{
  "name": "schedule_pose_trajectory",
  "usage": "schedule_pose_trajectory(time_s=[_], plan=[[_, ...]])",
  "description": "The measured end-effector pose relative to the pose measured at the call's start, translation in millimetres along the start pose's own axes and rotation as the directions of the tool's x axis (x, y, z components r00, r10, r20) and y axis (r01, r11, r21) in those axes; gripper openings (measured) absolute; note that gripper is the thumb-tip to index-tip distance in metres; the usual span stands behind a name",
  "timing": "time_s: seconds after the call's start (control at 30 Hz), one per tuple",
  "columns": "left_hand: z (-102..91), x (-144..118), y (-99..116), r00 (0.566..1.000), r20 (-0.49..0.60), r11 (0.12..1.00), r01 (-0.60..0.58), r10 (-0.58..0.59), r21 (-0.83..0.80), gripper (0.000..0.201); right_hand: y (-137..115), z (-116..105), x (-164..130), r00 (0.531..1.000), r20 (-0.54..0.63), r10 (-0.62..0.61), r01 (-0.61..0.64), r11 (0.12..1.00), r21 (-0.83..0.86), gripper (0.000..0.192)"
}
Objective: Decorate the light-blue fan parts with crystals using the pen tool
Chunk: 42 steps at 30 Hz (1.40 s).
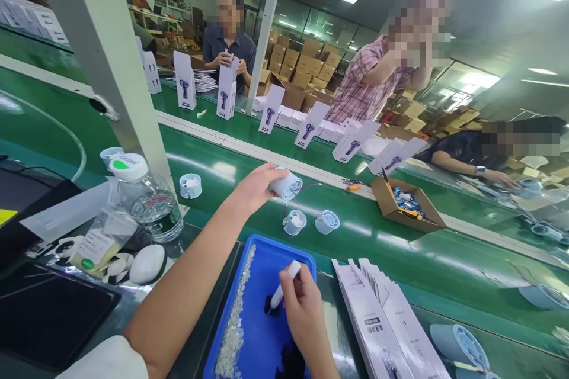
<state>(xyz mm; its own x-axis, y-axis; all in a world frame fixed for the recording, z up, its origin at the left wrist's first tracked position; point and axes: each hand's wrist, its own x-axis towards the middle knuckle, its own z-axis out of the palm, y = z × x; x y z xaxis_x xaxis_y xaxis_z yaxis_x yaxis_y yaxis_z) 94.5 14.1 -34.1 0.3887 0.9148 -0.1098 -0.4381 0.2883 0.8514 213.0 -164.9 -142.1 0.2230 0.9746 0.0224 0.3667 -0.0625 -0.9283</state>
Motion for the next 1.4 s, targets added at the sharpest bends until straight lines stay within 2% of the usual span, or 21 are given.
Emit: schedule_pose_trajectory(time_s=[0.13, 0.23, 0.37, 0.47, 0.57, 0.77, 1.0, 1.17, 1.3, 1.4], plan=[[1.3, -2.8, 2.8, 1.000, -0.014, 0.999, 0.012, -0.011, 0.035, 0.026, -2.1, -6.1, 2.5, 0.995, -0.097, 0.032, -0.046, 0.988, -0.147, 0.037], [0.3, -3.5, 3.8, 1.000, -0.010, 0.998, 0.010, -0.009, 0.059, 0.027, -1.9, -12.9, -2.7, 0.991, -0.130, 0.032, -0.049, 0.990, -0.130, 0.037], [-0.3, -3.8, 3.7, 1.000, -0.009, 0.996, -0.001, 0.002, 0.090, 0.026, 1.4, -13.3, -11.7, 0.988, -0.094, -0.124, 0.122, 0.992, -0.025, 0.030], [0.9, -4.7, 3.4, 1.000, -0.028, 0.995, 0.001, 0.001, 0.095, 0.026, 3.9, -8.9, -15.2, 0.960, -0.047, -0.275, 0.273, 0.961, -0.038, 0.021], [1.3, -5.1, 2.9, 0.999, -0.041, 0.995, 0.002, 0.002, 0.100, 0.027, 4.6, -4.7, -15.6, 0.927, 0.002, -0.375, 0.374, 0.924, -0.078, 0.015], [-0.3, -3.4, 1.3, 0.999, -0.033, 0.992, -0.010, 0.014, 0.125, 0.027, 3.4, -1.6, -15.7, 0.884, 0.069, -0.462, 0.468, 0.872, -0.147, 0.015], [0.6, -2.9, -0.3, 0.999, -0.040, 0.993, -0.005, 0.010, 0.120, 0.028, 4.4, -3.2, -22.1, 0.797, 0.116, -0.593, 0.604, 0.769, -0.210, 0.014], [0.3, -3.9, -0.5, 0.999, -0.037, 0.991, -0.001, 0.006, 0.134, 0.028, 1.1, -2.3, -20.5, 0.797, 0.175, -0.578, 0.603, 0.767, -0.216, 0.016], [2.9, -3.0, -2.9, 0.998, -0.060, 0.991, -0.005, 0.013, 0.137, 0.034, -1.0, -3.4, -18.8, 0.799, 0.084, -0.596, 0.599, 0.776, -0.197, 0.016], [8.1, -1.8, -8.1, 0.996, -0.089, 0.987, 0.018, -0.004, 0.162, 0.034, -0.4, -4.1, -16.0, 0.828, 0.103, -0.551, 0.561, 0.813, -0.159, 0.014]])
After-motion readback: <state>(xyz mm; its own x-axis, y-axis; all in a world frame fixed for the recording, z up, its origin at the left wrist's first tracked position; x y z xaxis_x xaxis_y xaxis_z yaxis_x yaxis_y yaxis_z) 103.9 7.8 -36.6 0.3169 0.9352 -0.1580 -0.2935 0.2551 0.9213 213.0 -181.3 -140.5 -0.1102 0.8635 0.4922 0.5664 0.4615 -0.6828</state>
